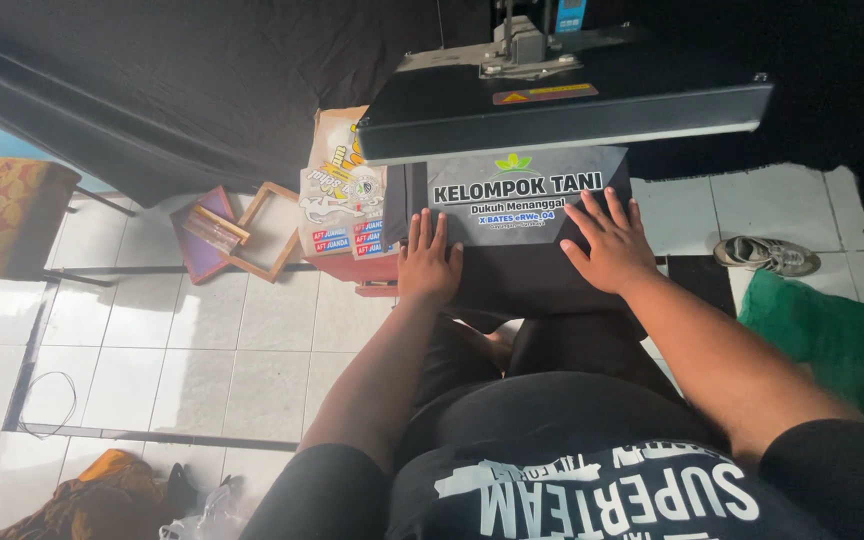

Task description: The person operates a heat press machine to apply a design onto a black t-shirt. They repeatedly open the press, adjust the t-shirt on the lower platen, and close the machine to apply heat and pressure.

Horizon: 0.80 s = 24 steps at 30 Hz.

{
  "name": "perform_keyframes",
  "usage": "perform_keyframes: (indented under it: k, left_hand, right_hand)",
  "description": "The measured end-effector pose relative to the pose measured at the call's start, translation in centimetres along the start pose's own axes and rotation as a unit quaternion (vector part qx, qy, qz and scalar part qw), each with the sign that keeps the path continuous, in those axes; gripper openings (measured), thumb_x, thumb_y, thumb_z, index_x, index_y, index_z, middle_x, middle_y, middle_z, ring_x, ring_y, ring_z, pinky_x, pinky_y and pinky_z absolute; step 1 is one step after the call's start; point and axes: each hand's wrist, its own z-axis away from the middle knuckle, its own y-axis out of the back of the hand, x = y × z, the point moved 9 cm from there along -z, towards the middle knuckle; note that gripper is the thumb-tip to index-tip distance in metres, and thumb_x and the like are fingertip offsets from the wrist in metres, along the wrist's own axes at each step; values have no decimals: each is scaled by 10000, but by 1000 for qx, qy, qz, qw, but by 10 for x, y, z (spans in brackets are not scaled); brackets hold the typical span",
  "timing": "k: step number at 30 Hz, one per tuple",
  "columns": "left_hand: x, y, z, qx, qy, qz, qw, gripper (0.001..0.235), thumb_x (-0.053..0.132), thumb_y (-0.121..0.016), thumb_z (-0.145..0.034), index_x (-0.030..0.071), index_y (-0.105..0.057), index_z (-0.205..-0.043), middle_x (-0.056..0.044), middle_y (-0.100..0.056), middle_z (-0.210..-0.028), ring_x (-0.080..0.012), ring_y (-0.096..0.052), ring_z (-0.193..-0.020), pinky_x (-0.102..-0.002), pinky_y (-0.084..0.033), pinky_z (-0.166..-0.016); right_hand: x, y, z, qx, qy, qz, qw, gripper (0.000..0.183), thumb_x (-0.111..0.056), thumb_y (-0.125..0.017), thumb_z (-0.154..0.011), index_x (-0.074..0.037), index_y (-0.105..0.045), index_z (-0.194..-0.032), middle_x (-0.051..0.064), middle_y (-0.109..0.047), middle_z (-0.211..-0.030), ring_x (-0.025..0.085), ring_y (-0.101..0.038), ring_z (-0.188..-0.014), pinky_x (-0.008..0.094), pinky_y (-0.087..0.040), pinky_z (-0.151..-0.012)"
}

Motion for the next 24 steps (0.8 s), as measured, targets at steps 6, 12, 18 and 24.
perform_keyframes:
  k: [6, 12, 18, 24]
  left_hand:
    - [0, -2, -2, -14, 1, -18, 1000, 651, 498, -363, -1069, 197, -276, -1640, -102, -201, -1723, -264, -142, -1604, -567, -396, -1161]
    - [0, -2, -1, -21, 12, -15, 1000, 645, 488, -376, -1068, 202, -285, -1639, -79, -189, -1729, -252, -130, -1606, -561, -384, -1171]
    - [-3, -4, -3, -7, 7, -10, 1000, 674, 488, -401, -1057, 167, -281, -1637, -82, -210, -1725, -253, -152, -1602, -559, -402, -1159]
    - [-4, -7, -4, 0, 6, -10, 1000, 675, 491, -392, -1056, 164, -280, -1636, -83, -214, -1722, -260, -158, -1600, -571, -405, -1156]
  right_hand:
    - [2, -2, -1, 0, 5, -18, 1000, 664, -625, -348, -1038, -317, -306, -1624, 25, -218, -1735, 323, -112, -1603, 594, -64, -1278]
    - [1, -3, 0, -2, 5, -10, 1000, 657, -626, -337, -1046, -314, -312, -1623, 25, -203, -1741, 327, -106, -1604, 594, -64, -1276]
    - [1, -4, -1, 12, 21, -8, 1000, 696, -624, -360, -1028, -272, -326, -1628, 67, -245, -1729, 355, -131, -1600, 608, -84, -1272]
    - [0, -1, 0, 20, 10, -23, 999, 677, -619, -367, -1037, -288, -320, -1626, 46, -252, -1726, 336, -135, -1600, 604, -81, -1274]
